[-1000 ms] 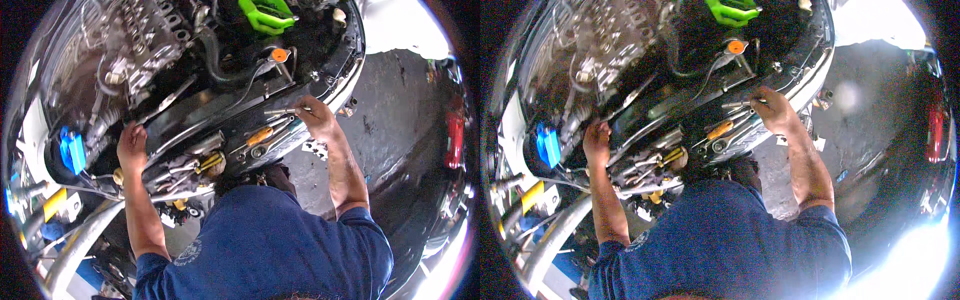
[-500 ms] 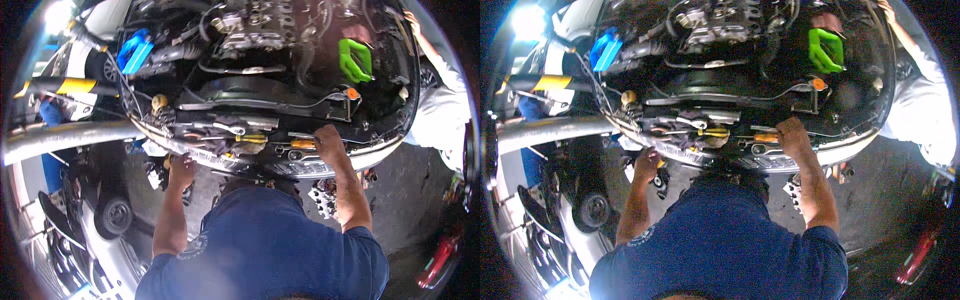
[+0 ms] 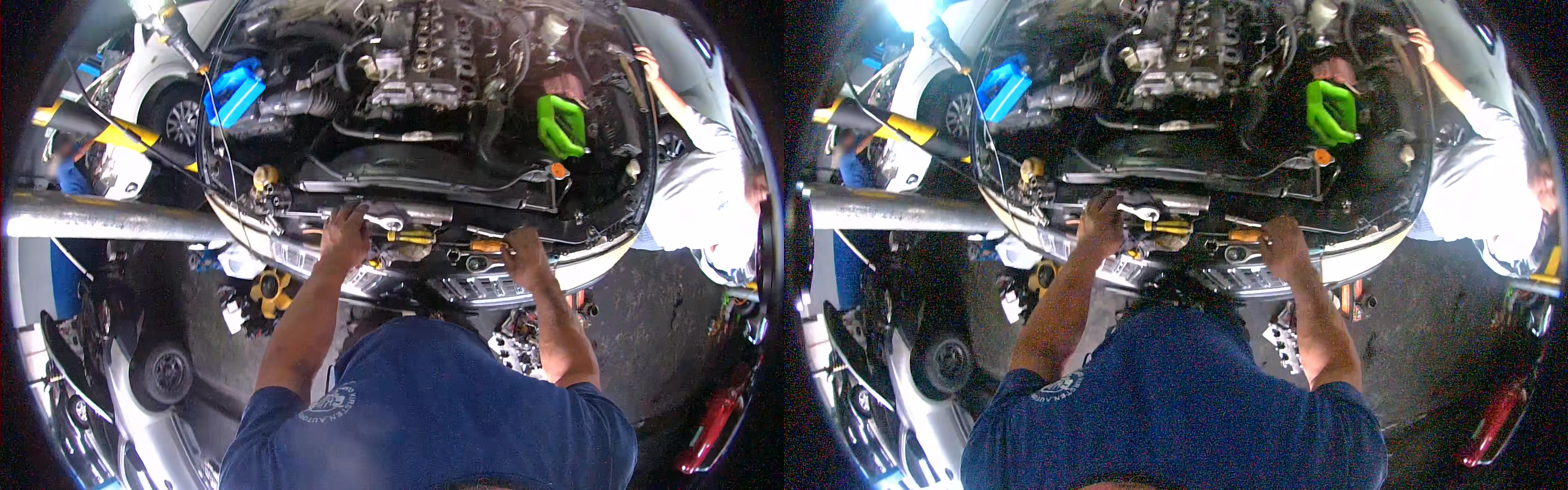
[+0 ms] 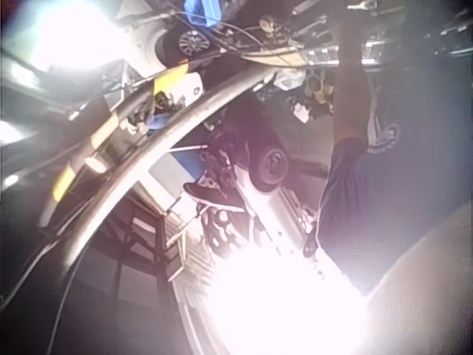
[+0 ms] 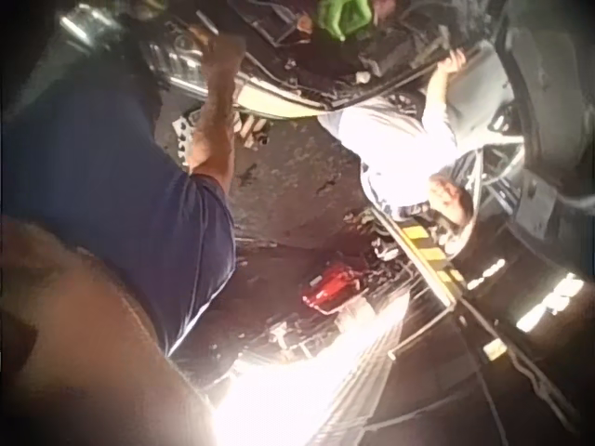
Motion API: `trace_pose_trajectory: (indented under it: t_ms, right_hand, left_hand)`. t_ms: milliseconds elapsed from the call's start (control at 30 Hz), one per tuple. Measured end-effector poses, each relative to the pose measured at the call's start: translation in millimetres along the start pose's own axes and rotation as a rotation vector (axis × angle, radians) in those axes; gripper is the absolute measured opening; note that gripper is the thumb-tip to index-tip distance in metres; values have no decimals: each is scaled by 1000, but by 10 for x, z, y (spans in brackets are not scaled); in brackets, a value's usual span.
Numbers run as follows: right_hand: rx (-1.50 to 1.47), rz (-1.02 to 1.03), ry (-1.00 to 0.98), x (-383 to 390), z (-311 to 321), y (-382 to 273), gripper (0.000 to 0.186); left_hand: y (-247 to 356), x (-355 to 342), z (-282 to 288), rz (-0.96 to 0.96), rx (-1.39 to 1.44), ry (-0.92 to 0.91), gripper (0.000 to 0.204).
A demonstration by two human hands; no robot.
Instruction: Working on the internal components of a car engine using hand tools.
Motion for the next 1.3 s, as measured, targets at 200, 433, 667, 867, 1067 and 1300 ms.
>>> trace_pose_trajectory:
  t_ms: [200,433,667,867,1067,1300]
  right_hand:
    - [-132,-203,-170,13,-286,-394,32]
    - [-152,-251,-231,14,-454,-908,30]
    - [-124,-176,-358,-212,-825,-1149,35]
    - [64,-73,-391,-676,-1200,-1414,48]
    - [-15,-89,-247,-1224,-1238,-1438,58]
    - [-140,-117,-387,-1554,-1514,-1260,29]
  left_hand:
    - [-2,-353,-331,2,-214,-255,39]
    - [-86,-276,-224,-127,-67,-113,25]
    - [-303,-284,-271,-12,205,-96,25]
    - [-432,-204,-296,3,363,-82,29]
    - [-410,-159,-178,-182,560,115,19]
    - [-327,33,14,-309,467,257,28]
Point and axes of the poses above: each hand's wrist, its own x-axis away from the middle knuckle, its own z-axis out of the back of the hand, y = z × x, the point moved 9 cm from there along -x, towards the middle knuckle, and after that the axes turned 4 degrees about x, right-handed, at the moved point
